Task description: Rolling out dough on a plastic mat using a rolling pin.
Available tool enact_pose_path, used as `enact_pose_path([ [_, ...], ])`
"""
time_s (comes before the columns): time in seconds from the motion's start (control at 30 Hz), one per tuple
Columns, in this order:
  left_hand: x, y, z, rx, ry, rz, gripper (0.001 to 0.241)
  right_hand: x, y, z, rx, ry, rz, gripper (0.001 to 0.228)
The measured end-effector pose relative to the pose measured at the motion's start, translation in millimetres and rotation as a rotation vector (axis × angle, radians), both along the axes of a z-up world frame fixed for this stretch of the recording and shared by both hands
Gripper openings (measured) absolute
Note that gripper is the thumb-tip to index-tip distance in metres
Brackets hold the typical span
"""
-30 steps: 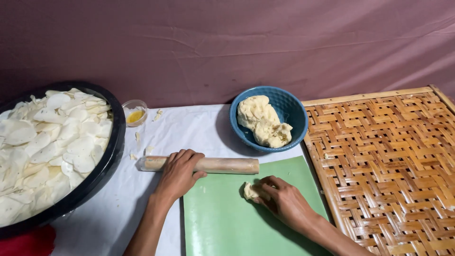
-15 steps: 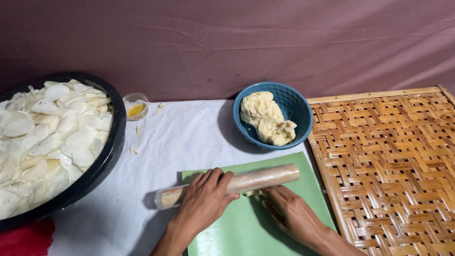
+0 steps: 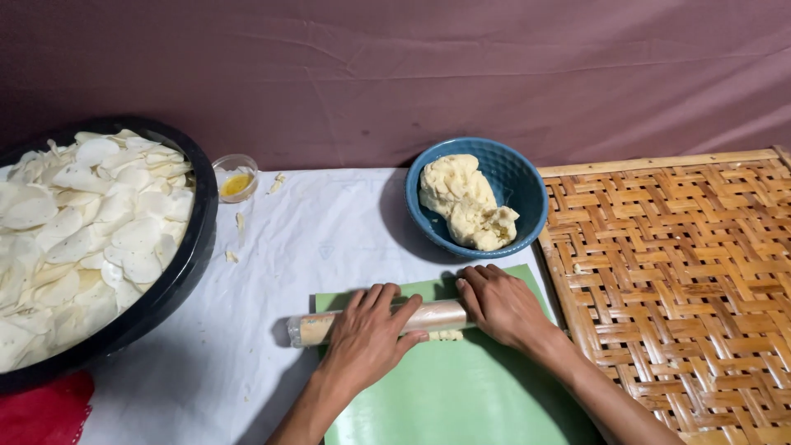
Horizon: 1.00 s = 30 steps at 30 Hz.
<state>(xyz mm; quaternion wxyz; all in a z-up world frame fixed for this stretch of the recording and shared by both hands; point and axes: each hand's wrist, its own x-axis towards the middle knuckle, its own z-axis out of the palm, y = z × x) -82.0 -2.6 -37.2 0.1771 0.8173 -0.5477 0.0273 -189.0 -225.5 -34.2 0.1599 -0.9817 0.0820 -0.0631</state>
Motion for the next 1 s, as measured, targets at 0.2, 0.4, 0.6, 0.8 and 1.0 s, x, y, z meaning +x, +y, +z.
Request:
enact_pose_path([
  [0.2,-18,4,-23,-0.067,-0.161,-0.025,0.054,-17,17,-16,-0.189,-0.268,-0.009,0.037],
  [0.4,-50,23,-21,-0.128,-0.085,-0.059,0.066,-45,32,-21,-0.194,-0.262,0.07,0.061],
  [0.6,-8,-9,-28,-0.063,-0.046,0.06,0.06,-8,9,-19,-0.203,-0.118,0.03,0.052],
  [0.8,-20,-1,-18,-0.176,-0.079,0.01,0.059,-21,25,-16,-0.218,-0.25,0.023,0.059],
  [1.0,-36,18,-11,-0.192,0.033,-0.051,0.061,-45,28,-21,-0.226,-0.176,0.111,0.065],
])
